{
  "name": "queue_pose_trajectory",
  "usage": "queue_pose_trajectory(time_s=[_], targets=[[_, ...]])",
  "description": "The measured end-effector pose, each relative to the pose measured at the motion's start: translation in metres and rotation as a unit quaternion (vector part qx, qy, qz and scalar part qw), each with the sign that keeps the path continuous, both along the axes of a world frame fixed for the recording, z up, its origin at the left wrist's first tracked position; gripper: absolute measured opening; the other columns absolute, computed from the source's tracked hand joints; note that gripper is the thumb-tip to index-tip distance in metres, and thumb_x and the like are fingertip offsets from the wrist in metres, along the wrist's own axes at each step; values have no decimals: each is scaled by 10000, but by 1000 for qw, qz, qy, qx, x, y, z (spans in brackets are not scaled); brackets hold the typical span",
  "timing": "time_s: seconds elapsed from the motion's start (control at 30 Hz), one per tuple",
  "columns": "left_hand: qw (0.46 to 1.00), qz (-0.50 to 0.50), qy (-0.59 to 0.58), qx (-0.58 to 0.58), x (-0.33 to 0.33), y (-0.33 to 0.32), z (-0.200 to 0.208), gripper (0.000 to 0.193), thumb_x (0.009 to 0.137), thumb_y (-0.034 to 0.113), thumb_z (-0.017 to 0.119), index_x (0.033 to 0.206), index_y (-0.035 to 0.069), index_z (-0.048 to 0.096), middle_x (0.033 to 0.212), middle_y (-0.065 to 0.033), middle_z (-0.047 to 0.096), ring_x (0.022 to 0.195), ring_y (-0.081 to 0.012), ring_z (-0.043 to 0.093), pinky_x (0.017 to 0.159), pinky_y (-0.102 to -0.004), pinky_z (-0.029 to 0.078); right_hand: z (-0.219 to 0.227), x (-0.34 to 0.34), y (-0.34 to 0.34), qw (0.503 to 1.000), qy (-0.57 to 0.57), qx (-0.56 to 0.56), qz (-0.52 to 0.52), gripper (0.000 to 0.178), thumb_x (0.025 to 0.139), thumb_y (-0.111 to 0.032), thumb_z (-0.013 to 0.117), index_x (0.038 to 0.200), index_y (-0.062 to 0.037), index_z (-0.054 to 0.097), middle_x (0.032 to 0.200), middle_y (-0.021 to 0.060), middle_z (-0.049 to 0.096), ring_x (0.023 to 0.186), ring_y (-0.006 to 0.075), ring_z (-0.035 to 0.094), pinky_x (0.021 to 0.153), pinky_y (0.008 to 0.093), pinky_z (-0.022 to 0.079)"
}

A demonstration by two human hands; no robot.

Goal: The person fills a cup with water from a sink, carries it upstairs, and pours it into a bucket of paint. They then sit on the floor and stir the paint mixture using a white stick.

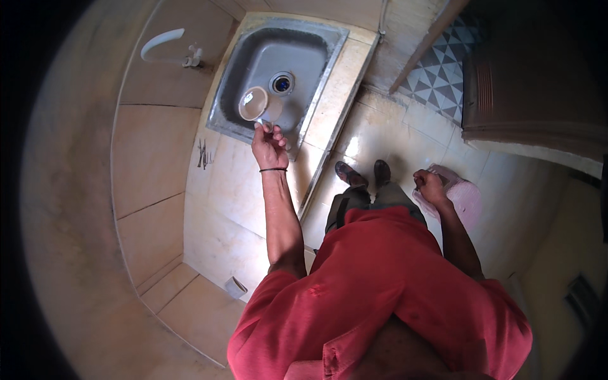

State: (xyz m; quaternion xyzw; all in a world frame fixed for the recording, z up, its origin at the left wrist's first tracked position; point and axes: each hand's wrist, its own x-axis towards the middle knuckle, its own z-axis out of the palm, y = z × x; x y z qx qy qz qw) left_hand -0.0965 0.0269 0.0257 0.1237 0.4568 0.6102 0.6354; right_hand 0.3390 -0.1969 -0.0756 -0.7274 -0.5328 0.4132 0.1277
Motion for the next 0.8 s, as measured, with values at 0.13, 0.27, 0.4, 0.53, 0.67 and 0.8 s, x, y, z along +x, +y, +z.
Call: queue_pose_trajectory(time_s=[0.13, 0.27, 0.4, 0.53, 0.67, 0.8], targets=[[999, 23, 3, 22, 6, -24, -4, 346, 1093, 388, 478, 852, 151, 552, 787, -36, 606, 632, -124, 502, 525, -260, 406, -32, 44, -53, 1000, 4, -11, -18, 176, 929, -180, 681, 1038, -45, 712, 941, 189, 730, 905, 363, 719, 813, 444, 550], [999, 31, -12, 15, 12, -45, -13, 355, 1093, 394, 475, 856, 142, 555, 794, -56, 605, 641, -140, 508, 536, -273, 410, -54, 80, -131, 991, 49, -52, -118, 140, 937, -123, 651, 980, 4, 695, 840, 138, 714, 696, 231, 695, 639, 375, 540], [1000, 12, -22, 5, 30, -72, -18, 316, 1078, 346, 503, 848, 133, 545, 795, -69, 588, 630, -136, 494, 521, -265, 396, -75, 83, -225, 924, 136, -117, -339, 155, 964, -154, 623, 996, -11, 673, 789, 68, 663, 642, 174, 674, 544, 326, 531], [999, -28, 46, -1, 15, -96, -25, 194, 1010, 223, 540, 841, 129, 533, 790, -64, 578, 617, -123, 489, 495, -241, 386, -94, 39, -334, 836, 195, -118, -500, 208, 944, -191, 638, 1051, -13, 653, 817, 81, 659, 683, 192, 692, 544, 337, 548], [993, -75, 83, 48, 11, -132, -17, 343, 1087, 358, 499, 848, 114, 523, 790, -73, 582, 634, -125, 514, 520, -245, 415, -76, -50, -393, 780, 210, -177, -562, 249, 924, -255, 710, 1049, -41, 688, 794, 67, 639, 686, 195, 690, 553, 368, 610], [985, -152, 64, 42, 16, -149, -16, 341, 1087, 354, 517, 870, 91, 534, 810, -97, 605, 646, -154, 528, 534, -272, 428, -49, -104, -438, 921, -116, -170, -331, 253, 749, -164, 805, 965, -52, 732, 950, 154, 732, 854, 294, 720, 830, 438, 588]])
